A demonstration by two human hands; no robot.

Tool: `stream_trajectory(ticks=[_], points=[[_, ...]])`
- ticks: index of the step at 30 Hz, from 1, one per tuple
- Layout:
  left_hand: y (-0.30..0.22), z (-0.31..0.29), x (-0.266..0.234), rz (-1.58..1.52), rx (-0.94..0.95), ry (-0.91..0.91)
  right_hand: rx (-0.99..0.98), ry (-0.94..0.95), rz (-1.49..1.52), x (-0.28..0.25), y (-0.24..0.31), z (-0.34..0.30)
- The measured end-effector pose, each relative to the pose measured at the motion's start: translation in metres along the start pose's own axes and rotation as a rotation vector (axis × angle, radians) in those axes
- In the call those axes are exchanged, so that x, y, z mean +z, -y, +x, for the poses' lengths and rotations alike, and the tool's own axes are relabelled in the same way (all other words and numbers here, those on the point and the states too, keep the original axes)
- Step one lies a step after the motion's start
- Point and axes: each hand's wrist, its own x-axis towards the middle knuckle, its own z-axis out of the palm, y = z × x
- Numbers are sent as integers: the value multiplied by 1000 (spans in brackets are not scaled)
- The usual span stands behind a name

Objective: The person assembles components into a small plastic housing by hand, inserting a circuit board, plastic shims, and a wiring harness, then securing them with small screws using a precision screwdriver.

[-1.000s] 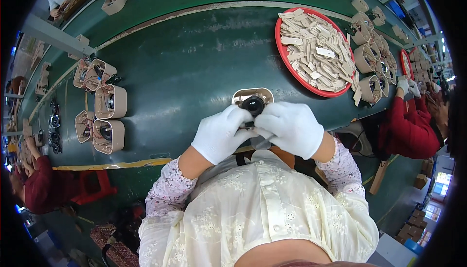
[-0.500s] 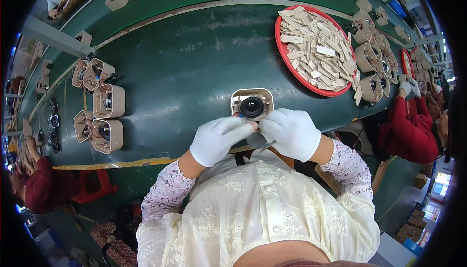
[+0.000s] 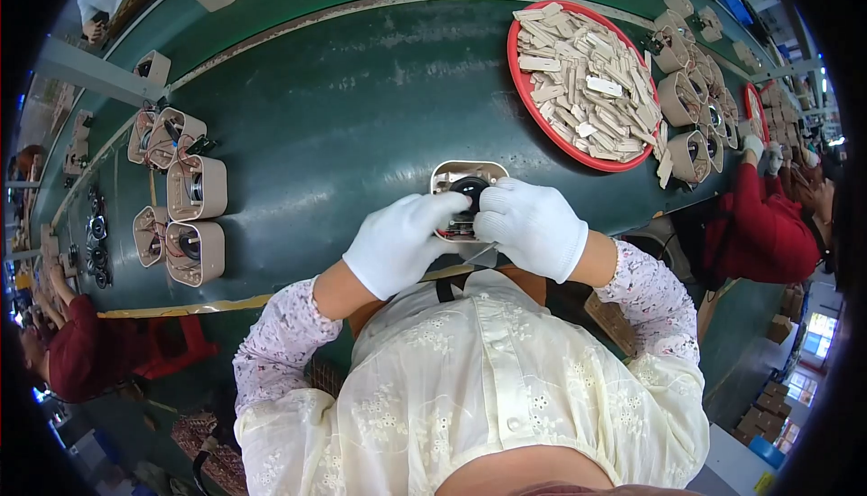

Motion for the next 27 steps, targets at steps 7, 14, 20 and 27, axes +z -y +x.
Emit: stream_trajectory(ticks=[7, 14, 20, 27], points=[[6, -15, 16, -334, -115, -106, 29, -16, -62, 0, 8, 0], [-8, -18, 12, 116, 28, -72, 267, -150, 788, -16, -2, -3], [-23, -15, 22, 69, -35, -36, 388, -620, 1367, -6, 21, -4], [-23, -13, 24, 43, -38, -82, 225, -681, 1443, 5, 27, -6]])
